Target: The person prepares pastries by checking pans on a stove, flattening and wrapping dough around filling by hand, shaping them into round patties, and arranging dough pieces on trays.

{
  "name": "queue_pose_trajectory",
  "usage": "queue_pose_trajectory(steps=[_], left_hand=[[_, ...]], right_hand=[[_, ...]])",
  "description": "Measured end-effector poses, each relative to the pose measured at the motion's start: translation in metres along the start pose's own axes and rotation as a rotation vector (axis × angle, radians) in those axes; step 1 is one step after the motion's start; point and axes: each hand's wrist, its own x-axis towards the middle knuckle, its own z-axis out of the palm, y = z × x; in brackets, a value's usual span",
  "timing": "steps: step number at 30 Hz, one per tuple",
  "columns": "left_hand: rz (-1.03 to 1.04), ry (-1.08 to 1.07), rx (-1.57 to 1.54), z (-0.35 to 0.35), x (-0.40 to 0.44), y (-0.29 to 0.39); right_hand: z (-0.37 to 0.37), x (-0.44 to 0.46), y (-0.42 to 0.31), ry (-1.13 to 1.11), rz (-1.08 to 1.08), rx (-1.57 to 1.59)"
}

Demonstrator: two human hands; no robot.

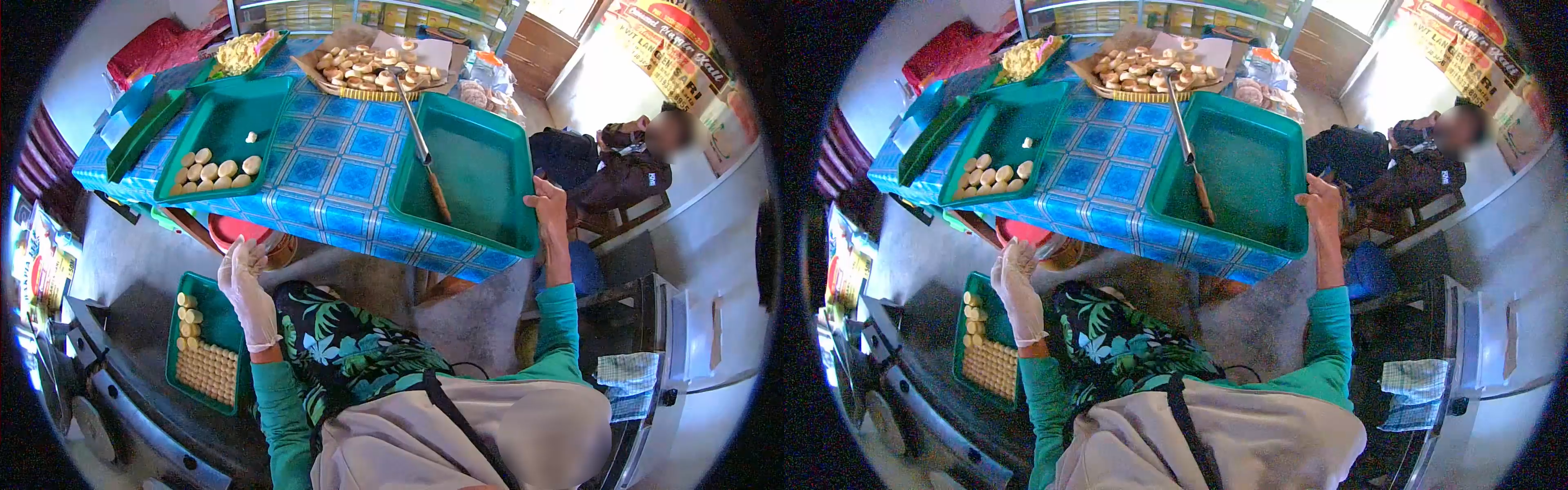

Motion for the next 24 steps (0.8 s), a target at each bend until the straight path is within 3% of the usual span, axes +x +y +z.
queue_pose_trajectory(steps=[3,9,12,14,16,19,20,22,24], left_hand=[[0.001,-0.008,0.009,-0.005,-0.003,-0.001],[0.004,-0.080,0.025,-0.002,-0.023,-0.001],[-0.031,-0.094,0.017,-0.006,-0.022,-0.011],[-0.024,-0.112,0.018,-0.004,-0.026,-0.011],[-0.016,-0.132,0.014,0.004,-0.028,-0.009],[0.041,-0.100,0.141,0.023,-0.031,0.008],[0.041,-0.098,0.145,0.026,-0.028,0.007],[0.235,-0.215,0.150,0.039,-0.015,0.005],[0.154,-0.231,0.173,0.064,-0.019,0.026]], right_hand=[[0.021,-0.020,-0.041,-0.077,0.061,0.221],[0.060,-0.045,-0.099,-0.148,0.122,0.126],[0.069,-0.044,-0.085,-0.084,0.159,0.010],[0.071,-0.047,-0.076,0.040,-0.064,-0.108],[0.072,-0.053,-0.069,0.119,-0.117,-0.101],[0.068,-0.048,-0.064,0.137,0.246,0.319],[0.064,-0.040,-0.056,0.134,0.248,0.321],[0.064,-0.001,-0.042,0.382,-0.329,-0.001],[0.047,0.047,-0.095,0.181,-0.458,-0.355]])
